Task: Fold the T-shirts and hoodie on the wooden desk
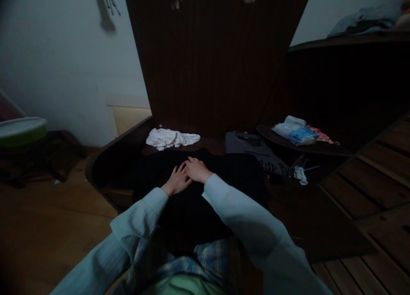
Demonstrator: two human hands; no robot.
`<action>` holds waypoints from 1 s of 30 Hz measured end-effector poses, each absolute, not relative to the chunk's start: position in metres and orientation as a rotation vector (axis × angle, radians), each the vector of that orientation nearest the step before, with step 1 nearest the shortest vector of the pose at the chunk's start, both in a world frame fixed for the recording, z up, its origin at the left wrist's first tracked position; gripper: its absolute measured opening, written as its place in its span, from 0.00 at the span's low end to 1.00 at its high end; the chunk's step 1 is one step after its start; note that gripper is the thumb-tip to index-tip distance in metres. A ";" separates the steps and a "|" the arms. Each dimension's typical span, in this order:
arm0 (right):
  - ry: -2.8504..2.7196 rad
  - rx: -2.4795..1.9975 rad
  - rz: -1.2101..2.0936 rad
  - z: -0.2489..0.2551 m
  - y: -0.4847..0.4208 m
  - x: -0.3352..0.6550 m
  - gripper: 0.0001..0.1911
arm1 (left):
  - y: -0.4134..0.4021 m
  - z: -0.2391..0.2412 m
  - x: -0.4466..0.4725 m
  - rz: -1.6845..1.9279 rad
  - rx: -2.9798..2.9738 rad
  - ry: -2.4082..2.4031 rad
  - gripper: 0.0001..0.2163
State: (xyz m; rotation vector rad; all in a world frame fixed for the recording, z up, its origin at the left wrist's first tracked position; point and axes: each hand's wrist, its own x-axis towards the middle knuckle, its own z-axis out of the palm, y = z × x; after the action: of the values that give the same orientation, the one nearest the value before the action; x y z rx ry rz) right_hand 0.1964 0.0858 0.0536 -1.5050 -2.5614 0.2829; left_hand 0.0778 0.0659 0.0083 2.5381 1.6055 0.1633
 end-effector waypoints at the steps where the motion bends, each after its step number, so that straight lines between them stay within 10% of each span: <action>1: -2.538 -1.547 0.293 0.047 0.094 0.194 0.21 | 0.065 0.009 0.080 0.160 2.533 1.612 0.25; 30: -2.015 -2.085 0.253 -0.004 0.130 0.271 0.42 | 0.104 0.011 -0.068 0.700 2.040 2.187 0.19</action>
State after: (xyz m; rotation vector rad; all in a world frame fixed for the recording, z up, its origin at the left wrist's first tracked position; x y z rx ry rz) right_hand 0.2707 0.1296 -0.0037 -2.0846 -2.0154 0.2533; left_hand -0.0683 0.1036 0.0106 2.0399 2.1867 0.7005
